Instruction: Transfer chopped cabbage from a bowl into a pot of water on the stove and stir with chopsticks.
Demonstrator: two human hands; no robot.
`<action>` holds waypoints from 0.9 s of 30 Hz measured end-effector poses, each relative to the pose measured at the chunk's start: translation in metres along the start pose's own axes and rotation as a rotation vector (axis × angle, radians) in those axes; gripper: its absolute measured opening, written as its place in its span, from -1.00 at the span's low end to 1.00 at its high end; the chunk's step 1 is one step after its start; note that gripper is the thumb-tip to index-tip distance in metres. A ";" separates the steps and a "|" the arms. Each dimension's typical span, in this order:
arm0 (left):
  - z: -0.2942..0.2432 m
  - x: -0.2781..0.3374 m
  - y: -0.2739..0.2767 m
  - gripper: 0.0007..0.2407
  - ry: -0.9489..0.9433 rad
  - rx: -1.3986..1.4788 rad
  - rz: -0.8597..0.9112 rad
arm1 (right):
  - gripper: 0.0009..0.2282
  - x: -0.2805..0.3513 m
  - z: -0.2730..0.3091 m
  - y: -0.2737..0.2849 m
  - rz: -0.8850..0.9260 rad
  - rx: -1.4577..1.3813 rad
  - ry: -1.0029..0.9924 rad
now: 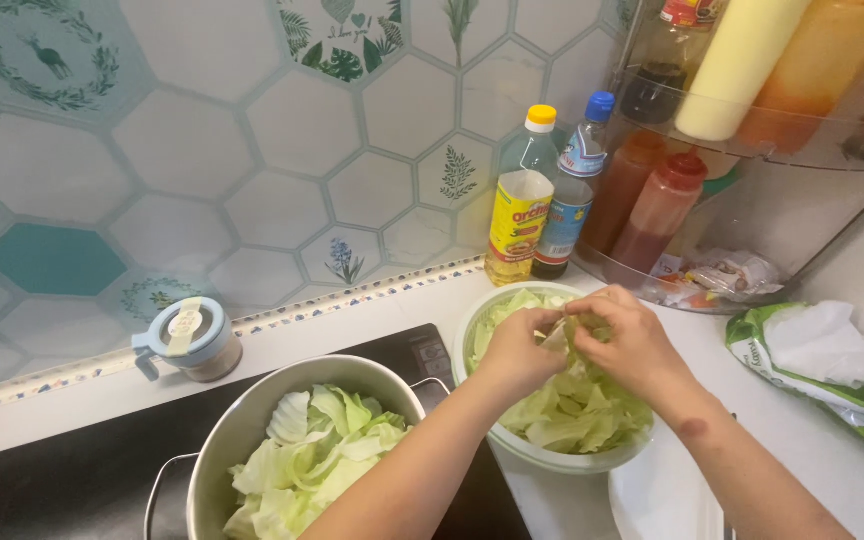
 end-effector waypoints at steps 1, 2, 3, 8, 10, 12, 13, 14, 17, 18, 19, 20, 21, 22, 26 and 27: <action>-0.007 0.001 0.003 -0.49 0.001 -0.001 -0.005 | -0.76 -0.003 0.007 0.006 0.002 -0.002 0.004; -0.015 0.002 0.006 -0.49 -0.053 0.019 -0.017 | -0.76 -0.007 0.014 0.012 -0.042 0.012 0.065; -0.023 0.004 0.010 -0.48 -0.107 0.039 -0.030 | -0.77 -0.010 0.022 0.018 -0.086 0.026 0.126; -0.067 0.018 0.057 -0.49 -0.203 0.115 -0.119 | -0.76 -0.031 0.100 0.043 -0.152 0.080 0.255; -0.081 0.037 0.087 -0.50 -0.318 0.128 -0.141 | -0.77 -0.034 0.137 0.041 -0.176 0.056 0.303; -0.095 0.063 0.121 -0.51 -0.328 0.124 -0.205 | -0.73 -0.032 0.178 0.035 -0.198 0.051 0.382; -0.099 0.084 0.142 -0.51 -0.325 0.120 -0.217 | -0.73 -0.029 0.196 0.023 -0.193 0.042 0.389; -0.102 0.105 0.162 -0.52 -0.272 0.097 -0.237 | -0.74 -0.026 0.214 0.011 -0.169 -0.009 0.424; -0.085 0.163 0.210 -0.51 -0.061 0.115 -0.269 | -0.74 -0.005 0.254 -0.040 -0.096 -0.111 0.450; -0.075 0.180 0.223 -0.50 0.090 0.161 -0.267 | -0.73 0.003 0.264 -0.059 -0.055 -0.150 0.436; -0.055 0.191 0.229 -0.50 0.090 0.158 -0.273 | -0.73 0.014 0.261 -0.082 -0.054 -0.155 0.440; -0.033 0.204 0.233 -0.50 0.158 0.136 -0.256 | -0.74 0.025 0.258 -0.104 0.020 -0.199 0.378; -0.011 0.216 0.237 -0.50 0.225 0.114 -0.238 | -0.74 0.037 0.254 -0.127 0.095 -0.243 0.316; 0.003 0.223 0.239 -0.50 0.227 0.114 -0.242 | -0.74 0.043 0.252 -0.133 0.098 -0.245 0.318; 0.003 0.242 0.246 -0.30 0.030 -0.408 -0.214 | -0.48 0.052 0.247 -0.141 0.355 -0.034 0.339; -0.010 0.248 0.244 -0.28 -0.072 -0.572 -0.192 | -0.37 0.054 0.246 -0.136 0.301 0.049 0.455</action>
Point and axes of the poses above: each hand's wrist, its own x-axis away from the middle knuckle, its own y-axis out of the back of the hand, z = x × y, the point moved 1 cm from there along -x, towards the middle knuckle, and after that the axes turned 5 degrees about -z, right-handed, at the moved point
